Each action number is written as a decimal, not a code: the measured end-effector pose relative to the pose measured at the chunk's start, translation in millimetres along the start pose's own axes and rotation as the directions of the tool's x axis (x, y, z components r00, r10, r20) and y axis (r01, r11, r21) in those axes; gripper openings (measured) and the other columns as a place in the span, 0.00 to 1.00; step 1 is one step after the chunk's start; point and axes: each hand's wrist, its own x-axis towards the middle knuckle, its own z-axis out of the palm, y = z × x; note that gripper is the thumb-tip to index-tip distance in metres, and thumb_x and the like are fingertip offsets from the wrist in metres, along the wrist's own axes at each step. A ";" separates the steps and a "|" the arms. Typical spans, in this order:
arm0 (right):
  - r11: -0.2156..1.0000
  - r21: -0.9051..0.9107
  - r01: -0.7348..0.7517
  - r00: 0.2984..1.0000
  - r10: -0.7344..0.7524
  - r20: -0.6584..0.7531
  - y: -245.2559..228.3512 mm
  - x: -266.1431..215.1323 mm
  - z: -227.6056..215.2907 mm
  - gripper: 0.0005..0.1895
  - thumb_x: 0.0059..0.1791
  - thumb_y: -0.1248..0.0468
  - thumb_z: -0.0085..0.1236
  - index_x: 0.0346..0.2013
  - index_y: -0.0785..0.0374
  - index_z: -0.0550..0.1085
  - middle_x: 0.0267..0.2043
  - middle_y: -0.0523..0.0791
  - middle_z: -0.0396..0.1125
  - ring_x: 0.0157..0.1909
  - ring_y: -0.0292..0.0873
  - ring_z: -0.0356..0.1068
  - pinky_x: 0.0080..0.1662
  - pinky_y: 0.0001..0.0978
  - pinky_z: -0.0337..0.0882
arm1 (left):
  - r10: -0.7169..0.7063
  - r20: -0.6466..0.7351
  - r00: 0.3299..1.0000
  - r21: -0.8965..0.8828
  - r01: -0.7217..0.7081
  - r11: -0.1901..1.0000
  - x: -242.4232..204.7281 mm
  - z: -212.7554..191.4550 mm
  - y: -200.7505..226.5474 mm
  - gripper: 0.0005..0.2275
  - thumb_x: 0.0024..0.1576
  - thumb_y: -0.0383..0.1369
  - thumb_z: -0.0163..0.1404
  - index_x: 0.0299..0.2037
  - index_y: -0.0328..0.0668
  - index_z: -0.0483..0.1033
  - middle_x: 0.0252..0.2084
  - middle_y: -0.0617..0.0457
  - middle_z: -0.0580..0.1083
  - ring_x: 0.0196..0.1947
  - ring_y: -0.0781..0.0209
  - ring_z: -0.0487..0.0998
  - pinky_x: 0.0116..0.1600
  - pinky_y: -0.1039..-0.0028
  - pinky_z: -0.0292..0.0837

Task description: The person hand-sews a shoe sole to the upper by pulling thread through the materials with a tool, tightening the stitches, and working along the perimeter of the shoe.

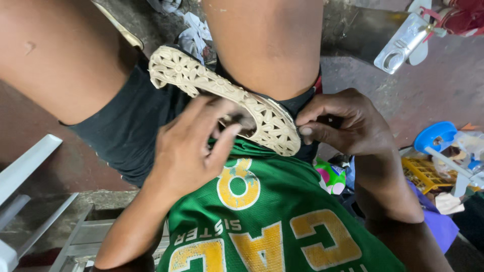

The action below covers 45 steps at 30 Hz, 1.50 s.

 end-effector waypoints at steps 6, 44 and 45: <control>0.995 0.098 -0.006 0.999 0.009 -0.031 13.2 -4.6 -1.5 0.02 0.51 0.72 0.62 0.38 0.67 0.77 0.30 0.43 0.74 0.33 0.34 0.75 0.37 0.24 0.73 | 0.149 -0.026 0.989 -0.124 -0.151 0.981 8.2 5.3 -14.0 0.06 0.56 0.29 0.62 0.39 0.38 0.79 0.37 0.54 0.75 0.30 0.61 0.77 0.35 0.72 0.73; 0.761 -0.643 0.086 0.983 -0.169 -0.067 -82.1 6.0 44.0 0.14 0.45 0.73 0.59 0.45 0.68 0.75 0.32 0.49 0.69 0.27 0.47 0.71 0.28 0.39 0.70 | -0.169 0.569 0.805 -0.429 0.466 0.774 31.8 8.5 -40.5 0.04 0.57 0.24 0.56 0.31 0.34 0.82 0.20 0.57 0.74 0.19 0.75 0.71 0.23 0.80 0.67; 0.755 -0.649 0.095 0.983 -0.173 -0.058 -82.8 7.1 44.7 0.13 0.45 0.74 0.59 0.45 0.69 0.75 0.32 0.49 0.69 0.27 0.47 0.71 0.28 0.39 0.70 | -0.147 0.566 0.811 -0.403 0.428 0.809 32.0 6.3 -39.7 0.03 0.56 0.24 0.55 0.33 0.36 0.83 0.20 0.57 0.74 0.19 0.75 0.72 0.24 0.80 0.68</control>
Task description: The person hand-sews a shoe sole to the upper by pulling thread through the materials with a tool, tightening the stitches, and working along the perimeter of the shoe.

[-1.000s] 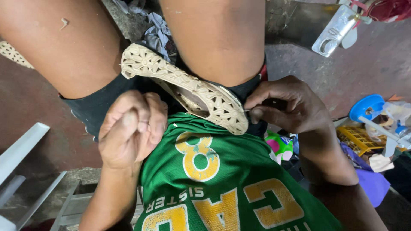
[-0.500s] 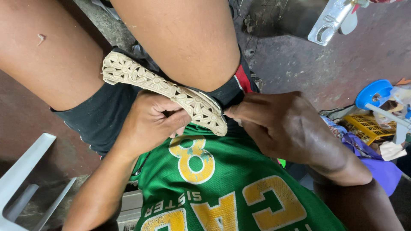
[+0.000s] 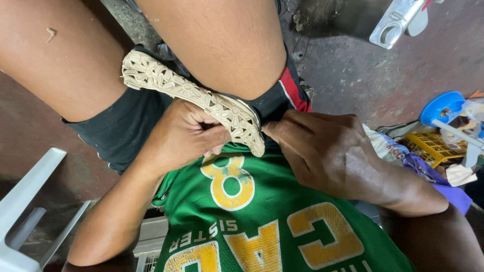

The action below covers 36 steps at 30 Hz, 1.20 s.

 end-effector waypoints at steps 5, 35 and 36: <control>0.998 -0.014 -0.053 0.992 0.055 0.115 -2.9 2.3 -7.6 0.09 0.44 0.72 0.58 0.39 0.65 0.75 0.31 0.49 0.69 0.30 0.51 0.71 0.29 0.42 0.69 | 0.110 0.054 0.992 0.302 -0.121 0.945 -5.8 -6.0 8.2 0.03 0.56 0.26 0.55 0.32 0.38 0.81 0.19 0.58 0.74 0.18 0.75 0.75 0.27 0.79 0.71; 0.983 0.114 -0.143 0.984 0.154 -0.087 65.0 -41.6 18.6 0.28 0.48 0.47 0.62 0.17 0.65 0.62 0.17 0.48 0.54 0.20 0.51 0.58 0.26 0.45 0.57 | 0.486 -0.487 0.726 0.474 -0.248 0.845 -60.6 32.1 17.1 0.11 0.58 0.25 0.60 0.47 0.37 0.73 0.41 0.54 0.71 0.24 0.77 0.65 0.31 0.86 0.60; 0.980 0.153 -0.124 0.987 0.137 -0.080 63.2 -41.0 21.6 0.29 0.47 0.47 0.62 0.17 0.65 0.61 0.16 0.48 0.53 0.19 0.51 0.57 0.26 0.45 0.57 | 0.518 -0.433 0.738 0.511 -0.272 0.815 -61.8 34.7 24.5 0.12 0.55 0.27 0.62 0.47 0.38 0.75 0.41 0.52 0.72 0.24 0.76 0.66 0.30 0.85 0.61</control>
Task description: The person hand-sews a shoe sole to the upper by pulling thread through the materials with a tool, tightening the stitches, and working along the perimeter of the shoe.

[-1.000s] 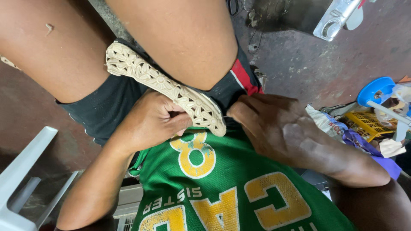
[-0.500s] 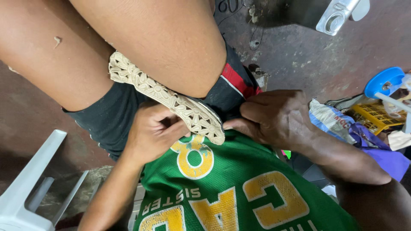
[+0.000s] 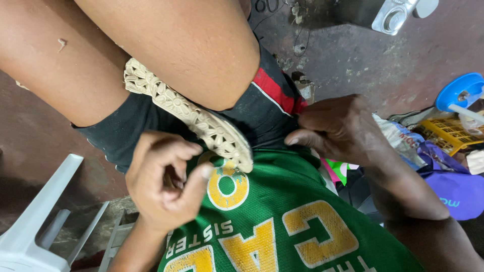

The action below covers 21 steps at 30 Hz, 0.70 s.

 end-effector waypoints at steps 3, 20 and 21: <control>0.992 0.119 0.050 0.998 -0.053 0.030 -5.6 2.0 4.2 0.29 0.49 0.49 0.62 0.18 0.65 0.59 0.17 0.47 0.52 0.21 0.50 0.57 0.28 0.44 0.57 | 0.140 0.126 0.982 0.077 -0.150 0.986 3.6 2.0 23.1 0.15 0.52 0.33 0.66 0.46 0.40 0.78 0.43 0.49 0.73 0.27 0.71 0.72 0.30 0.80 0.67; 0.854 0.493 -0.166 0.973 0.061 0.223 -29.6 6.8 44.3 0.25 0.42 0.54 0.70 0.45 0.67 0.73 0.32 0.42 0.70 0.32 0.31 0.69 0.34 0.25 0.70 | 0.096 0.272 0.957 -0.217 -0.036 0.976 22.1 17.7 21.9 0.12 0.64 0.22 0.55 0.56 0.40 0.72 0.36 0.56 0.75 0.31 0.65 0.73 0.40 0.74 0.69; 0.842 0.484 -0.239 0.942 0.080 0.327 -27.3 5.0 46.1 0.17 0.45 0.57 0.69 0.39 0.65 0.76 0.29 0.41 0.72 0.29 0.31 0.70 0.33 0.25 0.70 | 0.090 0.261 0.961 -0.233 -0.028 0.972 21.3 16.5 21.2 0.13 0.64 0.22 0.54 0.57 0.40 0.72 0.36 0.57 0.75 0.30 0.66 0.73 0.39 0.75 0.69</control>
